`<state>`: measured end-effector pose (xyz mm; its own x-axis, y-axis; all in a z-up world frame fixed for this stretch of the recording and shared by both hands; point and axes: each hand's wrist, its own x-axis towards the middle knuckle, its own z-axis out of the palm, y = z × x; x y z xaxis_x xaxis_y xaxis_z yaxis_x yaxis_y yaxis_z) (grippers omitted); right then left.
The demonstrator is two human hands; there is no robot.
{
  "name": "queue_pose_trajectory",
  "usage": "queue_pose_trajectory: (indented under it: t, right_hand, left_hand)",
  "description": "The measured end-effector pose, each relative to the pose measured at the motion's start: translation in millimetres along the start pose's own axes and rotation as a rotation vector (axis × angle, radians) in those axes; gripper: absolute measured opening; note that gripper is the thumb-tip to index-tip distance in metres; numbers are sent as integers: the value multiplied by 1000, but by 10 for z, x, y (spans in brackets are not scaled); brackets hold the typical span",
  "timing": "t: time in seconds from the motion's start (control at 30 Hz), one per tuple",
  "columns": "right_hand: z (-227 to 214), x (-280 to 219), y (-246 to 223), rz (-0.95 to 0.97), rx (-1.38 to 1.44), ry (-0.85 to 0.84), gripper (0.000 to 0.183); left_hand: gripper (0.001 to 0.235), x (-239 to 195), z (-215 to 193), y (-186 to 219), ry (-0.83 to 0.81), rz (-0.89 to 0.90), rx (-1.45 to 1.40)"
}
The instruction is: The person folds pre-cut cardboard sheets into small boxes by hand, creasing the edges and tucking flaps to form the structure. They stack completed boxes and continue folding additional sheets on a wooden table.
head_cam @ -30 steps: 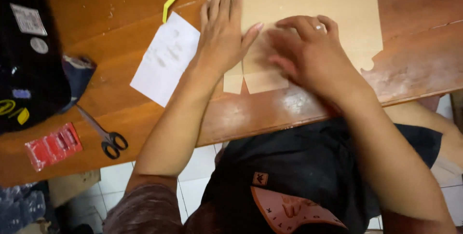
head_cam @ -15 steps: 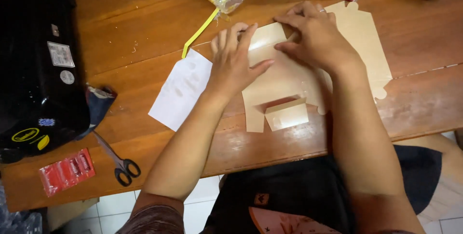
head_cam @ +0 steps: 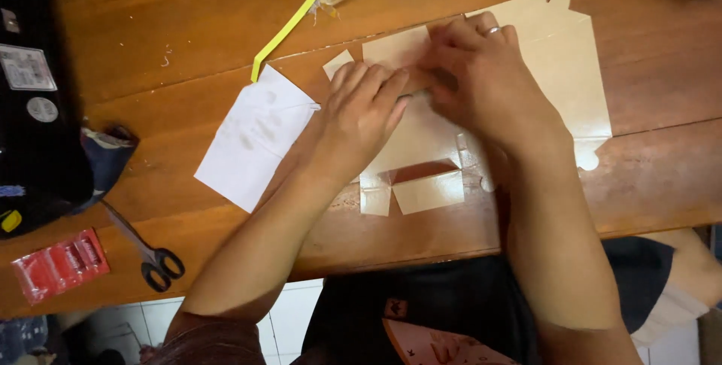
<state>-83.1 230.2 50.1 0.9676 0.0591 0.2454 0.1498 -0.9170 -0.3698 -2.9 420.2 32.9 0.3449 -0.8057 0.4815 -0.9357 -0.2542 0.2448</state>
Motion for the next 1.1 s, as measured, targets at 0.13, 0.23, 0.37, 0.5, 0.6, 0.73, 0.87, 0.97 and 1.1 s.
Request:
queue_pose_trajectory:
  t: [0.13, 0.23, 0.37, 0.5, 0.6, 0.73, 0.87, 0.97, 1.1]
  right_hand:
    - [-65, -53, -146, 27, -131, -114, 27]
    - [28, -70, -265, 84, -249, -124, 31]
    - [106, 34, -385, 82, -593, -82, 11]
    - [157, 242, -389, 198, -590, -406, 27]
    - [267, 276, -389, 180, -662, -269, 19]
    - [271, 225, -371, 178, -717, -247, 18]
    - [297, 112, -332, 166, -737, -130, 15]
    - [224, 100, -312, 192, -568, -90, 8]
    - [34, 163, -264, 347, -131, -265, 39]
  left_hand:
    - [26, 21, 29, 22, 53, -23, -117]
    - [21, 76, -81, 50, -46, -46, -65]
    - [8, 130, -111, 47, -105, -39, -56]
    - [36, 45, -99, -64, -49, -55, -146]
    - [33, -60, -131, -178, -186, -247, 19]
    - [47, -145, -256, -288, -119, -251, 170]
    - [54, -141, -311, -194, -126, -258, 146]
    - [47, -70, -376, -131, -107, -272, 156]
    - [18, -78, -405, -87, -97, -253, -74]
